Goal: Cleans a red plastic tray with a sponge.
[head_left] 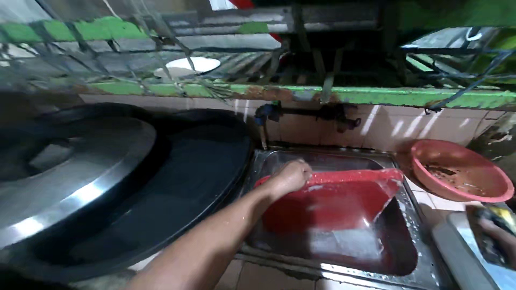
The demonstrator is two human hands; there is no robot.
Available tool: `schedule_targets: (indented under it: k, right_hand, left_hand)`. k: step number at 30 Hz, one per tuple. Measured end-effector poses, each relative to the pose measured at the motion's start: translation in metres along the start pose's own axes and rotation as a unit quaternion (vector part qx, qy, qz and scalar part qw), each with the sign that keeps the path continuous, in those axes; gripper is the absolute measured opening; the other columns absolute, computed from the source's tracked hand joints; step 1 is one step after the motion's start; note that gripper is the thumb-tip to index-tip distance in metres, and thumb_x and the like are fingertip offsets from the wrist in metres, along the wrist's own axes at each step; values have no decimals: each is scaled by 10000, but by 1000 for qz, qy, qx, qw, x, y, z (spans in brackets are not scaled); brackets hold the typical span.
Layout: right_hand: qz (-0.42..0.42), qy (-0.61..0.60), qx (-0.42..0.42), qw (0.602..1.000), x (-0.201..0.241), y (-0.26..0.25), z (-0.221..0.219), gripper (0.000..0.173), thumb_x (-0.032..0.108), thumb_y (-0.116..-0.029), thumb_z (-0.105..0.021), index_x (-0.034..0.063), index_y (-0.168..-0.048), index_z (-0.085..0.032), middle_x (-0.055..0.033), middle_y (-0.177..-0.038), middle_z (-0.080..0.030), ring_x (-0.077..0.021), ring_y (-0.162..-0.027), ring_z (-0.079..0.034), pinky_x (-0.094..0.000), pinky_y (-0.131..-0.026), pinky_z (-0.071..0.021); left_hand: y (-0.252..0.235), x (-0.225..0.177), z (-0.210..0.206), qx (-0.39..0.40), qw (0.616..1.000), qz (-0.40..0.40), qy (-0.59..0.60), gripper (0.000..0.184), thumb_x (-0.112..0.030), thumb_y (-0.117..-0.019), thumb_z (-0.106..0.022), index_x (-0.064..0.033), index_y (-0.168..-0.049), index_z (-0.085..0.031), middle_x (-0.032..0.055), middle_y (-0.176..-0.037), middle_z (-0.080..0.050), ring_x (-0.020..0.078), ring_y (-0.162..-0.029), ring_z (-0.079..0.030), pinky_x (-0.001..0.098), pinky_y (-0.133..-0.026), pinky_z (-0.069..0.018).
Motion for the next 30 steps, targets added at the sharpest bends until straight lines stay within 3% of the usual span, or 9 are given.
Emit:
schedule_targets:
  k: [2, 5, 10, 12, 16, 18, 25, 28, 30]
  right_hand:
    - [47, 9, 9, 999, 73, 12, -49, 583, 265, -919, -699, 56, -1434, -520, -194, -1162, -657, -267, -916, -676, -515, -777, -575]
    - [145, 73, 67, 984, 156, 44, -145, 556, 275, -931, -745, 102, -1433, -579, -205, -1206, -690, -338, -1053, -688, -581, -926, -545]
    - [378, 240, 130, 885, 191, 81, -290, 485, 358, -956, -663, 113, -1374, -644, -90, -1326, -691, -270, -1306, -607, -523, -1180, -388]
    - [369, 251, 92, 890, 177, 56, -277, 434, 402, -958, -645, 125, -1288, -699, -81, -1255, -722, -264, -1253, -640, -515, -1173, -401]
    - [189, 269, 22, 944, 132, -47, -194, 407, 409, -965, -688, 72, -1192, -726, -163, -1184, -718, -362, -1197, -640, -588, -1099, -446]
    - [122, 298, 26, 947, 131, -63, -186, 409, 398, -983, -670, 66, -1220, -700, -187, -1212, -700, -386, -1213, -627, -607, -1082, -444]
    - [360, 271, 125, 884, 183, 20, -306, 426, 463, -980, -597, 124, -1214, -706, -105, -1136, -738, -306, -1128, -681, -538, -1030, -506]
    - [185, 275, 104, 938, 148, -44, -252, 483, 507, -969, -620, 133, -1262, -708, -107, -1243, -712, -299, -1226, -638, -531, -1092, -467]
    - [61, 172, 50, 982, 109, -89, -206, 487, 443, -949, -702, 103, -1296, -672, -162, -1210, -705, -342, -1151, -663, -602, -1011, -504]
  left_hand:
    - [1, 4, -15, 26, 999, -4, 47, 273, -214, -1057, -546, -41, -1156, -732, 148, -1256, -657, 282, -1179, -626, 513, -1044, -483]
    - [-2, -3, -26, 60, 996, -7, 60, 320, -234, -1067, -511, -22, -1191, -717, 171, -1268, -657, 289, -1209, -613, 493, -1073, -457]
    - [-7, -15, -27, 30, 999, -22, -23, 365, -234, -1070, -432, 15, -1137, -691, 196, -1198, -677, 331, -1153, -642, 533, -1009, -484]
    - [-9, -5, -27, -2, 999, -36, -20, 406, -316, -1088, -419, -75, -1197, -728, 120, -1216, -703, 262, -1169, -654, 500, -1041, -490]
    - [-13, 5, -18, -160, 980, -122, -7, 330, -308, -1047, -510, -121, -1037, -781, 65, -1009, -753, 211, -977, -721, 469, -883, -580]
    - [-21, 7, -19, -112, 992, -63, -12, 321, -288, -1052, -515, -103, -1093, -774, 91, -1079, -745, 245, -1036, -709, 497, -932, -552]
    - [-38, 12, -25, 36, 993, 81, -74, 424, -388, -1095, -417, -142, -1323, -676, 112, -1341, -657, 293, -1277, -604, 542, -1088, -453]
    - [-38, 15, -25, 28, 994, 76, -77, 414, -389, -1092, -420, -159, -1306, -690, 85, -1340, -661, 268, -1263, -614, 528, -1069, -469]
    - [-39, 15, -24, 33, 993, 94, -70, 417, -397, -1094, -416, -172, -1322, -682, 74, -1363, -650, 264, -1285, -599, 536, -1078, -456]
Point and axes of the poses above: each hand's wrist, its own y-axis away from the middle knuckle, its own z-axis out of the back of the hand, x = y × z, the point moved 9 cm from there along -y, towards the middle knuckle
